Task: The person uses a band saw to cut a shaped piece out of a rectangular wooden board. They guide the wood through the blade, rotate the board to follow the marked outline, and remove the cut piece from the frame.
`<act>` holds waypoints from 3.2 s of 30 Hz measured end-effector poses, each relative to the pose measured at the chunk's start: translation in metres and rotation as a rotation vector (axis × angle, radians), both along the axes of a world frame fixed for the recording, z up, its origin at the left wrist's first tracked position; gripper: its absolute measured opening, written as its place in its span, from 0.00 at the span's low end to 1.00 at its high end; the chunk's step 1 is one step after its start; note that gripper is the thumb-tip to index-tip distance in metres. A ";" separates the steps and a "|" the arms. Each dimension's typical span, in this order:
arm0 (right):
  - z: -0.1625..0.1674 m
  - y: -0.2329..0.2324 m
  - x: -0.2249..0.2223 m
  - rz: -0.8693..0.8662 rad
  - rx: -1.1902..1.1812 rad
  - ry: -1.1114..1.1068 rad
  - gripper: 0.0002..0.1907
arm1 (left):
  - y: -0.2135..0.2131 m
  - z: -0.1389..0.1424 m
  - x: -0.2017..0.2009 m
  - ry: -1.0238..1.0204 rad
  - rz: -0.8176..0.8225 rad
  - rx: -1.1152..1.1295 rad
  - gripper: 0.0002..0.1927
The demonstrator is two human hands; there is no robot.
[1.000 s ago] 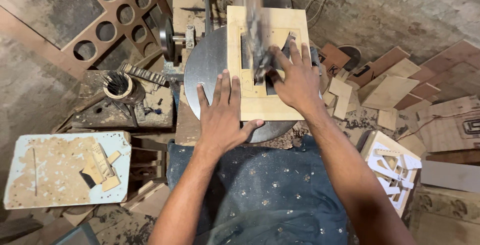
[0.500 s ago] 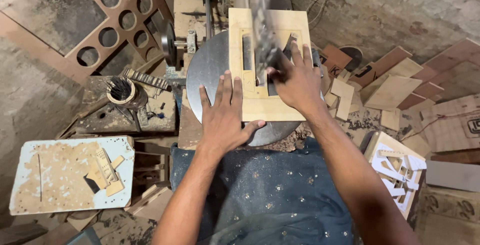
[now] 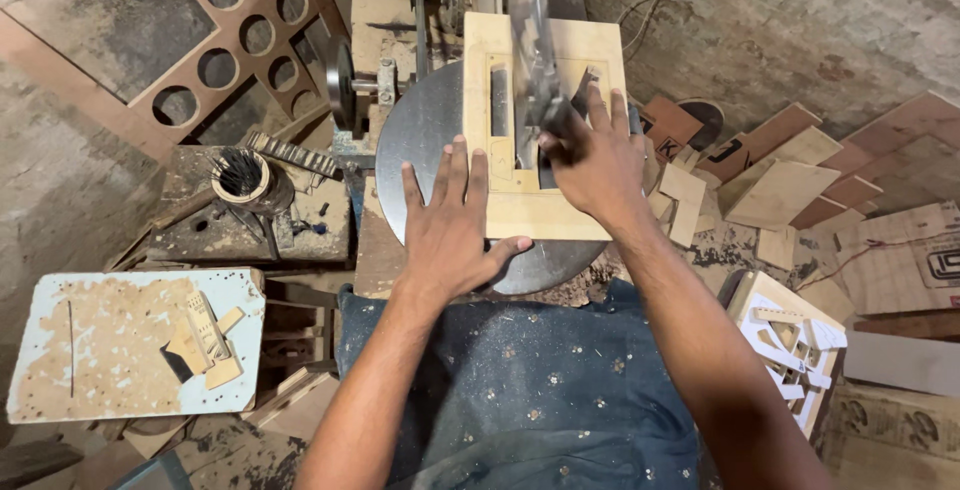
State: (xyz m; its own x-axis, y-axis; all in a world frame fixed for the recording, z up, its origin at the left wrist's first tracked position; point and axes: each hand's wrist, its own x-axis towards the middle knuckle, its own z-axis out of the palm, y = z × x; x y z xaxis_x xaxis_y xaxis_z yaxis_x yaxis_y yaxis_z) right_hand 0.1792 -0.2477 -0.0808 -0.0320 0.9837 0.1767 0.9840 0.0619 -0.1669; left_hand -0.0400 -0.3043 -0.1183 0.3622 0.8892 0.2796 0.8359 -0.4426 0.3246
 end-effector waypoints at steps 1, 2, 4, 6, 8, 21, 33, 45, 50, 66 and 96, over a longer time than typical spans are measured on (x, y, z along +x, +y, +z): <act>0.000 0.000 -0.001 0.007 0.005 0.016 0.35 | 0.000 0.000 -0.001 0.002 0.004 -0.001 0.61; 0.001 0.001 0.000 -0.001 0.001 -0.002 0.32 | 0.001 0.000 0.000 0.001 0.005 0.000 0.61; 0.001 0.001 0.000 -0.017 -0.013 -0.037 0.26 | 0.002 0.000 0.000 0.005 0.002 -0.004 0.61; 0.001 0.002 0.000 -0.003 0.007 -0.018 0.33 | 0.003 0.000 0.000 0.005 0.000 -0.005 0.60; 0.001 0.003 0.000 -0.001 -0.003 -0.037 0.33 | 0.003 0.001 0.000 -0.018 0.008 -0.015 0.60; 0.002 0.012 0.003 0.061 0.052 -0.047 0.36 | 0.002 0.006 0.009 0.089 0.068 -0.086 0.60; -0.016 -0.114 -0.036 0.046 0.320 0.348 0.29 | -0.011 0.014 0.022 0.005 0.163 0.034 0.60; -0.021 -0.118 -0.037 0.084 0.139 0.197 0.41 | -0.023 0.028 -0.011 0.011 -0.059 0.167 0.57; -0.022 -0.106 -0.027 0.116 0.142 0.156 0.46 | -0.024 0.024 -0.013 0.038 -0.092 0.153 0.51; -0.018 -0.072 -0.031 0.106 0.010 0.194 0.37 | -0.028 -0.004 0.030 0.046 0.097 0.500 0.26; -0.015 -0.047 -0.018 0.245 0.051 0.037 0.32 | -0.024 0.030 -0.023 -0.027 0.020 0.303 0.33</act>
State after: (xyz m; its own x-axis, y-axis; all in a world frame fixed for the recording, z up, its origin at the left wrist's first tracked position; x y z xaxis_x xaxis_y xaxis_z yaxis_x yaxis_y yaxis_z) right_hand 0.1614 -0.2946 -0.0959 -0.2608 0.9372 0.2315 0.9319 0.3070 -0.1932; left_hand -0.0625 -0.3288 -0.0886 0.3340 0.7708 0.5425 0.8382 -0.5062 0.2031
